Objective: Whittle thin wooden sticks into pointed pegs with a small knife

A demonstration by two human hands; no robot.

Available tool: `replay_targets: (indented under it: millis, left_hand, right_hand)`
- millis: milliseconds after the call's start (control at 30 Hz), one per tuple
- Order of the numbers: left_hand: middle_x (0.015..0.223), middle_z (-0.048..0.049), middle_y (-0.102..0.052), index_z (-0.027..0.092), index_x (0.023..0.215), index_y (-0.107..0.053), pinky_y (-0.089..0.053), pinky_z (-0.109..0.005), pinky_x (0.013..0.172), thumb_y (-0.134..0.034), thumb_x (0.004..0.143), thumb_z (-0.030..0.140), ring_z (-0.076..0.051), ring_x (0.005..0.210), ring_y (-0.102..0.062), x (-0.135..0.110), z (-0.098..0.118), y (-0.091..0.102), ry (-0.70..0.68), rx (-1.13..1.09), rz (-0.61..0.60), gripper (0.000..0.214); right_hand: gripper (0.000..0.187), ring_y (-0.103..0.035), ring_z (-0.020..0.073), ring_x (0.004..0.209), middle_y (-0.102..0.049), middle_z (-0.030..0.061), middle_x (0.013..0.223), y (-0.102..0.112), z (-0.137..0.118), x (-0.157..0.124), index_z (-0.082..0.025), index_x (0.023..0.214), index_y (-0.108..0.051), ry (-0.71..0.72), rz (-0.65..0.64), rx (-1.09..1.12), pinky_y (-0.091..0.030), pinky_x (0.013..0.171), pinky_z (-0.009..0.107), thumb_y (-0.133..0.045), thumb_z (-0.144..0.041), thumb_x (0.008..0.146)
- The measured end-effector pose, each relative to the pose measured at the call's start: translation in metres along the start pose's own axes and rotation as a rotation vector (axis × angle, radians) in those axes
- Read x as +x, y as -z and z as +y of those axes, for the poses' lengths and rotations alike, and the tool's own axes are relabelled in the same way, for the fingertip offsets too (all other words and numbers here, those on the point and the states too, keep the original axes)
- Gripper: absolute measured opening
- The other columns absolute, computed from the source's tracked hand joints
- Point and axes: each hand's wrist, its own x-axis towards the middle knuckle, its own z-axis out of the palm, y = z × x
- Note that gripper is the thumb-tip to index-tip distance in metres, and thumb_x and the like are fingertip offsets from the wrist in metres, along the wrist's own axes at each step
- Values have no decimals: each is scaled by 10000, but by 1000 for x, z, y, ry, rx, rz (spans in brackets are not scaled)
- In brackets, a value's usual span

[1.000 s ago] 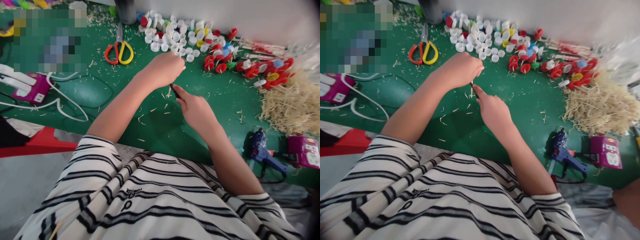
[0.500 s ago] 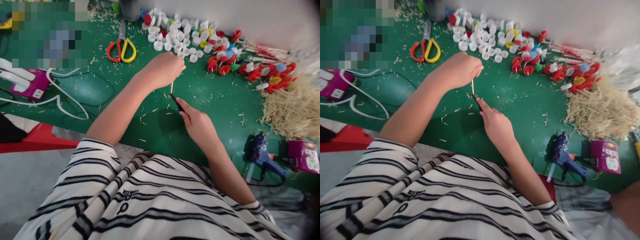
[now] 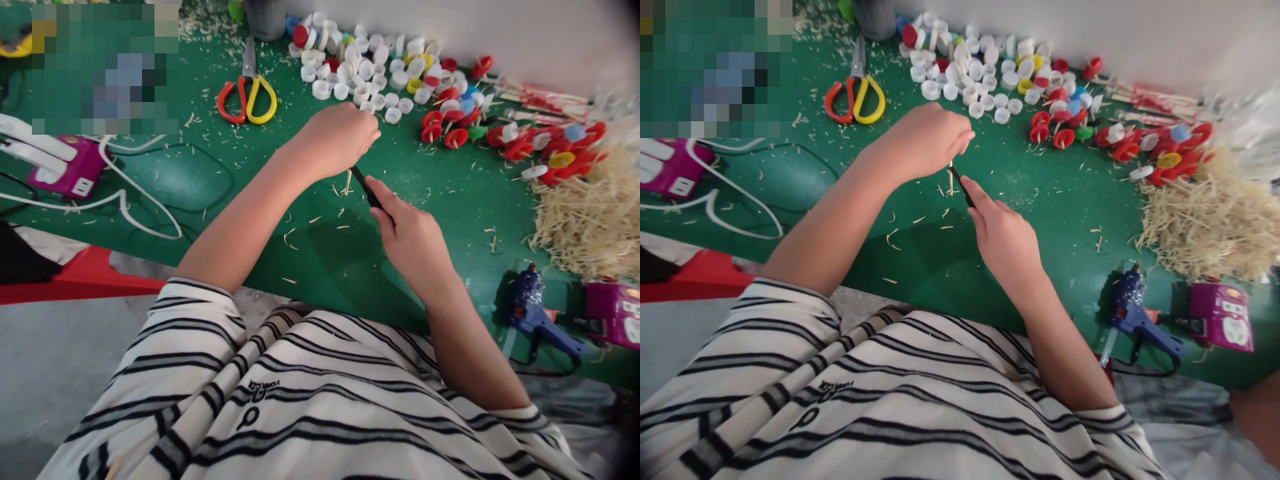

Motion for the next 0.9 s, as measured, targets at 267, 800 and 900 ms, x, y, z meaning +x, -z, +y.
replay_targets:
  millis: [267, 800, 900]
  left_hand:
    - [873, -118, -707, 240, 994, -715, -319, -399, 634, -267, 1018, 369, -237, 728, -598, -4, 9, 3, -40, 16, -3, 467]
    - [842, -113, -714, 280, 958, -720, -387, -415, 659, -276, 994, 362, -285, 744, -631, 5, -1, -4, -61, -23, 16, 453]
    - [836, -109, -709, 282, 948, -733, -390, -406, 669, -293, 994, 358, -277, 757, -642, 4, 2, -2, -48, -28, 0, 449]
  right_hand:
    - [594, -677, 236, 828, -768, 108, 1084, 5, -10, 15, -275, 1639, -405, -52, -136, -134, -483, 714, 317, -358, -306, 1048]
    - [606, -668, 245, 743, -758, 119, 959, 1, -16, 10, -256, 1654, -376, -76, -175, -173, -476, 667, 328, -328, -308, 1052]
    - [603, -666, 246, 739, -760, 111, 952, 3, -14, 16, -270, 1652, -380, -55, -182, -181, -473, 667, 330, -328, -302, 1052]
